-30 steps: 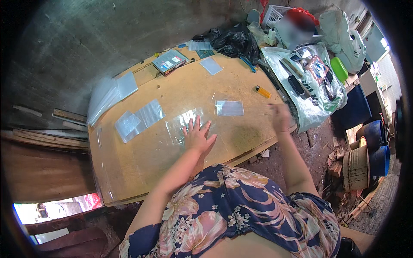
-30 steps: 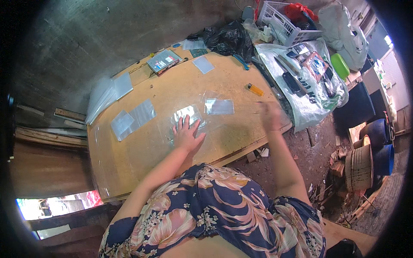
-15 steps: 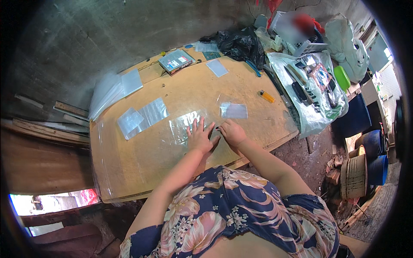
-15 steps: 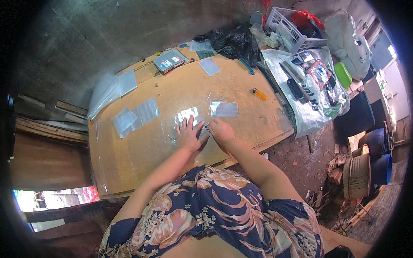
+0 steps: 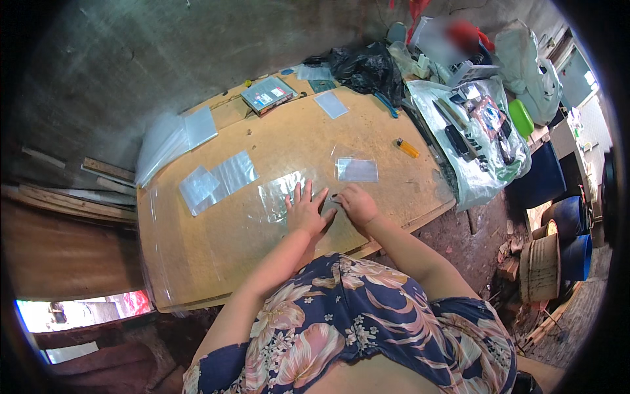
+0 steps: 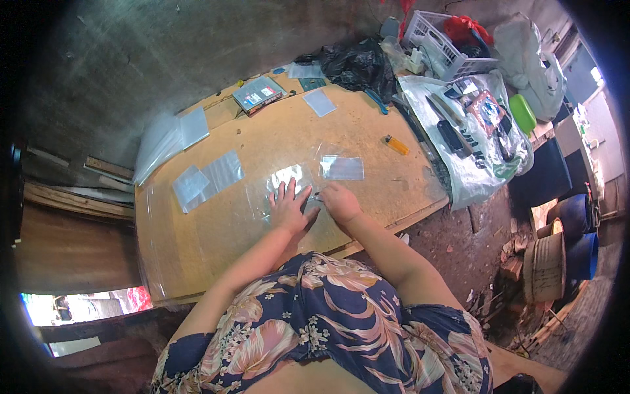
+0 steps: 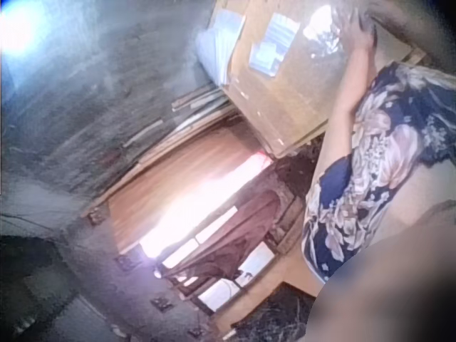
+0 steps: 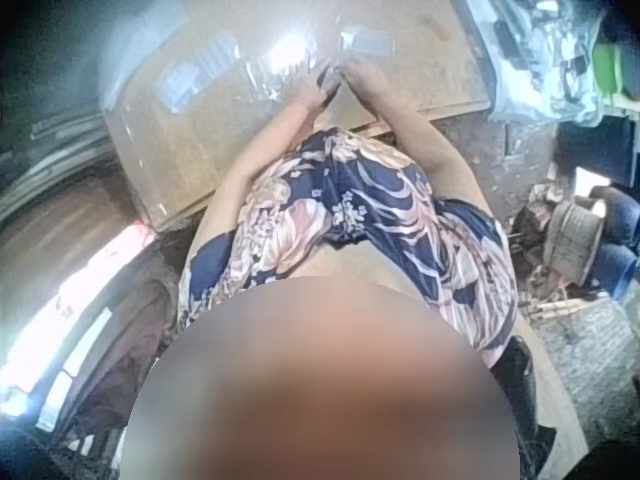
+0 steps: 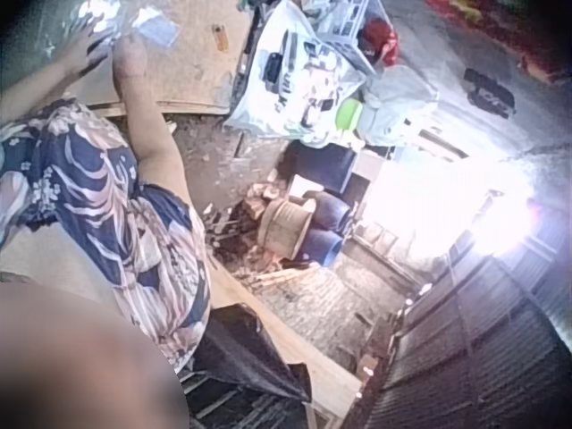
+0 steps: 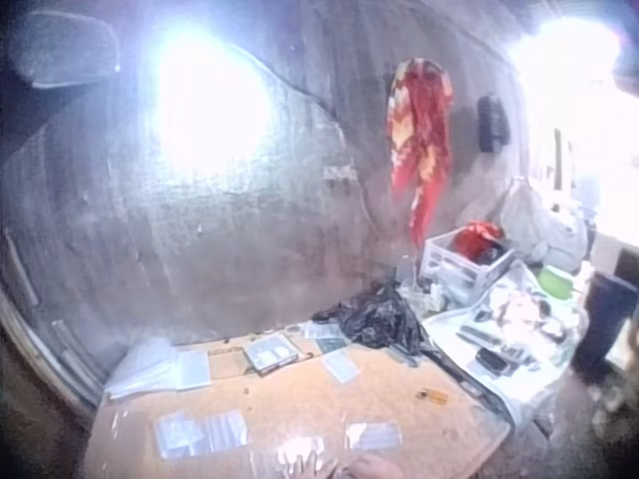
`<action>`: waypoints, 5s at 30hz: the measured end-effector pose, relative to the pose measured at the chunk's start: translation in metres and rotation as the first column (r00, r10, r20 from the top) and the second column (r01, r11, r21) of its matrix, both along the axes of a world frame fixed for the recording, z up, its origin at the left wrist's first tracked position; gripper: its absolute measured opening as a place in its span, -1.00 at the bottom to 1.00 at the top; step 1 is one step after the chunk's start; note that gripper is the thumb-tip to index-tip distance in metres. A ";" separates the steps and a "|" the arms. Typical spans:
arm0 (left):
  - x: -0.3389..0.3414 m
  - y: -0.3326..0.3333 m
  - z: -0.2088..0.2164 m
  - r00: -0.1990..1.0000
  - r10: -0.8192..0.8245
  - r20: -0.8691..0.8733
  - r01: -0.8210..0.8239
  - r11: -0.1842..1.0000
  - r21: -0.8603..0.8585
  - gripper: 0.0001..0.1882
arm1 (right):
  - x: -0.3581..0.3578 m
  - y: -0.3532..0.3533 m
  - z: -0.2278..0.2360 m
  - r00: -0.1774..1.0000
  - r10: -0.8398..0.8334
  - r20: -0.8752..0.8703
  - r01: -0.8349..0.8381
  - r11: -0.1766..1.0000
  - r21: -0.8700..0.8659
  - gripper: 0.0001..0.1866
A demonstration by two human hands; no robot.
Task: The person repeatedly places small rectangular items into clear plastic pouches on a wooden table, folds the top edges, and sets the sealed pouches aside. The process is repeated multiple times with similar items.
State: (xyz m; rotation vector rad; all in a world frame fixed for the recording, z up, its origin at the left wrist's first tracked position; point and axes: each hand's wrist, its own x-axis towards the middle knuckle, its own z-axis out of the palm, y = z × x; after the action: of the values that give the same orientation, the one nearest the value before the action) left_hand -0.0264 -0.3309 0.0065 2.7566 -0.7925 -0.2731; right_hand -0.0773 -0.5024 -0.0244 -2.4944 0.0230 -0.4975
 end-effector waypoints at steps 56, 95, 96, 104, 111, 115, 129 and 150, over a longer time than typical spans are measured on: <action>0.163 0.233 0.099 0.722 0.090 -0.686 -0.372 0.887 -0.275 -0.76 | -0.059 -0.100 -0.028 0.809 -0.571 0.138 0.572 0.819 0.039 -0.86; 0.013 0.367 0.012 0.955 -0.279 0.105 0.267 0.957 0.110 -0.28 | 0.021 0.138 0.037 0.941 -0.336 0.032 0.246 0.746 0.619 -0.84; 0.015 0.368 0.012 0.958 -0.274 0.089 0.263 0.957 0.122 -0.27 | 0.026 0.156 0.040 0.959 -0.278 0.046 0.196 0.774 0.603 -0.84; 0.020 0.369 0.011 0.958 -0.270 0.091 0.263 0.961 0.080 -0.28 | 0.050 0.261 0.052 0.993 0.107 -0.047 -0.085 0.939 0.333 -0.83; 0.025 0.370 0.009 0.957 -0.272 0.100 0.269 0.962 0.045 -0.27 | 0.059 0.286 0.054 0.973 0.215 -0.084 -0.175 0.926 0.335 -0.84; 0.018 0.374 0.009 0.926 -0.253 0.280 0.265 0.964 -0.005 -0.28 | 0.053 0.287 0.052 0.983 0.163 -0.087 -0.121 0.924 0.364 -0.83; -0.027 0.319 0.015 0.993 0.085 0.078 -0.088 0.996 0.034 -0.13 | 0.050 0.274 0.044 0.994 0.100 -0.033 -0.078 0.909 0.409 -0.84; -0.017 0.329 0.007 0.992 0.115 0.048 -0.119 0.988 0.100 -0.11 | 0.064 0.316 0.039 0.927 0.336 -0.164 -0.299 0.930 0.215 -0.89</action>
State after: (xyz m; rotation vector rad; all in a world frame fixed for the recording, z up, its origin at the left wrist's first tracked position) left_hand -0.0437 -0.0021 0.0133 2.9015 -0.6396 -0.2398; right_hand -0.0136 -0.1865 0.0143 -2.2925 -0.2450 -0.1024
